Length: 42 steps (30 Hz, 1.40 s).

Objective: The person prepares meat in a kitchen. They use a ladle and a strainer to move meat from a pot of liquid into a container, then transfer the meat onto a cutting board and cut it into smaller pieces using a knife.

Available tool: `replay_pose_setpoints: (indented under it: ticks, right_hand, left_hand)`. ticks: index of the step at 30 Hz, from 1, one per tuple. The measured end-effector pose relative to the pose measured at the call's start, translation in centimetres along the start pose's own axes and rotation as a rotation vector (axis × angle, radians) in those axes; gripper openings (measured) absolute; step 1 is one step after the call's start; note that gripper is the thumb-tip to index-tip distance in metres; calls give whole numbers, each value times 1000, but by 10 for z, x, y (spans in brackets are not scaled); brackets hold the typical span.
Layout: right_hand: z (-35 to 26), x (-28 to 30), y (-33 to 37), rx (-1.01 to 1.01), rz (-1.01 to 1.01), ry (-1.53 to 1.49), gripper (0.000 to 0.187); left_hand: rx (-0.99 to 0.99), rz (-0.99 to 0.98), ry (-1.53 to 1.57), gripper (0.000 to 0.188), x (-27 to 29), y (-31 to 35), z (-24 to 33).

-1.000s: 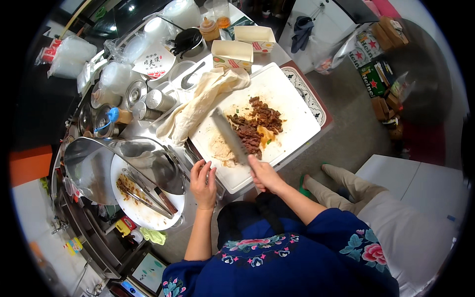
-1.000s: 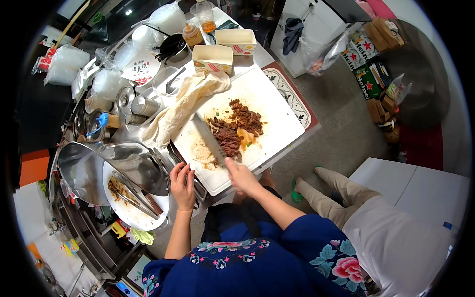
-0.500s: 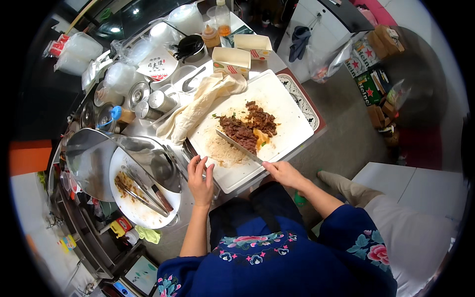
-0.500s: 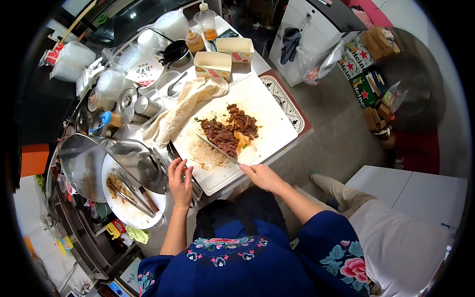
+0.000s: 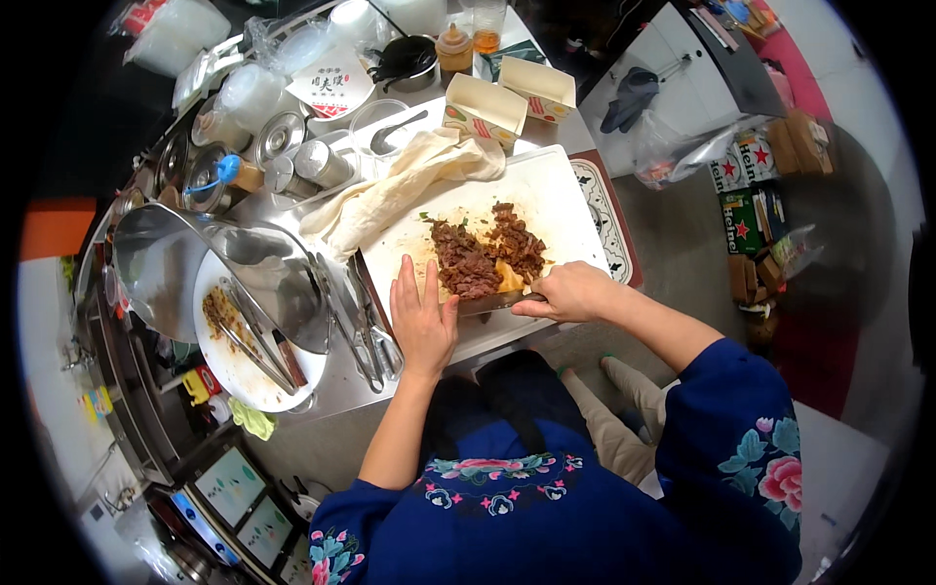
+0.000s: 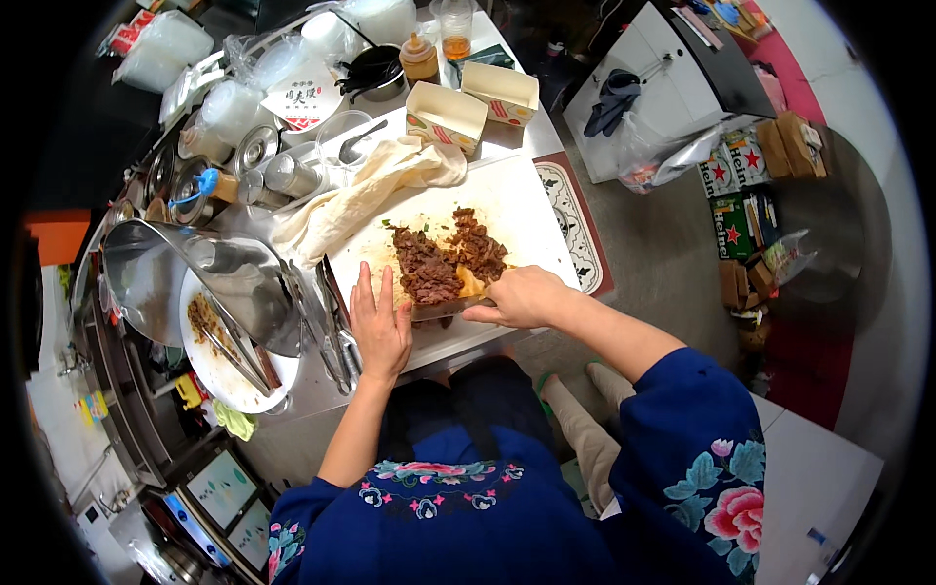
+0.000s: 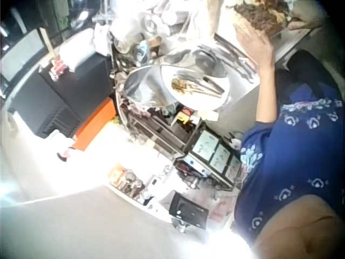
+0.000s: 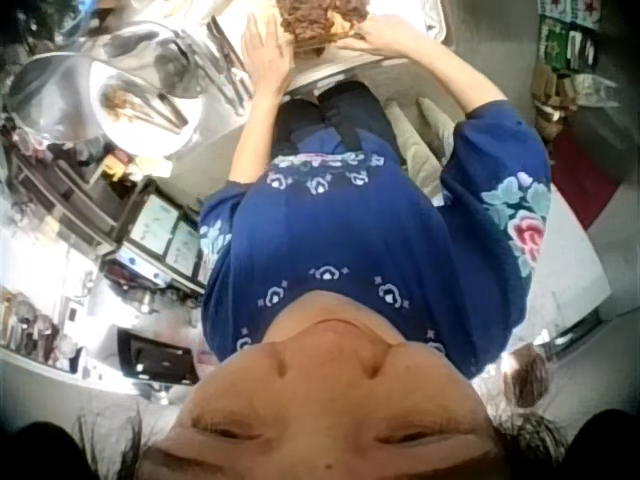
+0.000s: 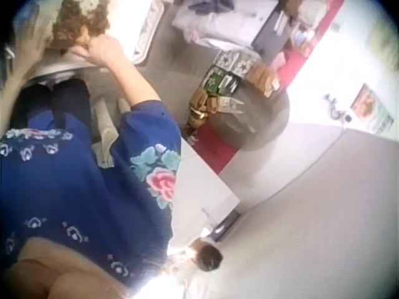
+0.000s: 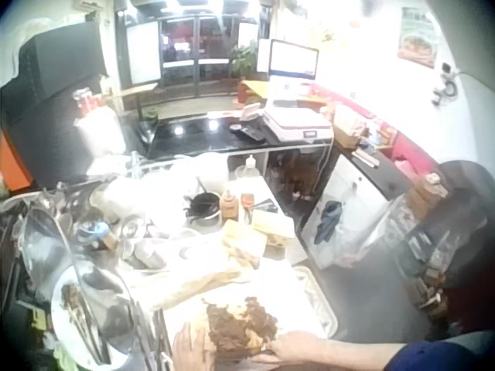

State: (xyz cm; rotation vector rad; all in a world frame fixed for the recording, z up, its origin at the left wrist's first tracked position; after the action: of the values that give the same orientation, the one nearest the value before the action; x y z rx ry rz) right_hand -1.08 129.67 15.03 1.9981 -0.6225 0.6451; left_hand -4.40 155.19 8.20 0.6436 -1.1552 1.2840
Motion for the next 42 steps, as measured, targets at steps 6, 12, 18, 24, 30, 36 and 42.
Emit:
replay_pose_setpoints:
  ticks: [6,12,18,24,30,36,42]
  right_hand:
    - [52,-25,-31,96,-55,-51,78]
    - [20,22,-29,134,-152,-68,81]
    - [52,11,-65,154,-176,-101,80]
    - [34,45,-65,171,-266,-17,79]
    - [55,44,-93,224,-209,9,82]
    - [29,75,-88,211,-284,-11,81]
    - [57,57,-101,195,-236,-103,76]
  left_hand:
    - [48,-19,-165,64,-15,-9,19]
    - [168,48,-126,64,4,-4,8]
    - [193,15,-225,62,-16,-27,7]
    - [234,66,-216,60,-5,-28,5]
    - [286,34,-242,61,-23,-38,10]
    - [262,93,-238,62,-6,-52,-4]
    - [200,-16,-267,62,-20,-70,0]
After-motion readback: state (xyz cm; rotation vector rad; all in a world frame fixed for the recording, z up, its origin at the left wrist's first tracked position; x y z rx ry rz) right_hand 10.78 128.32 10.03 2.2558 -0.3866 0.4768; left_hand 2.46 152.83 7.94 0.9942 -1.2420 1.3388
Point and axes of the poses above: each hand's wrist, its own y-axis away from the middle knuckle, its own x-axis out of the back of the hand, z = x × y, the point moved 1 cm from there along -y, towards the middle knuckle, and after that the axes turned 4 degrees about -y, right-handed, at the moved point
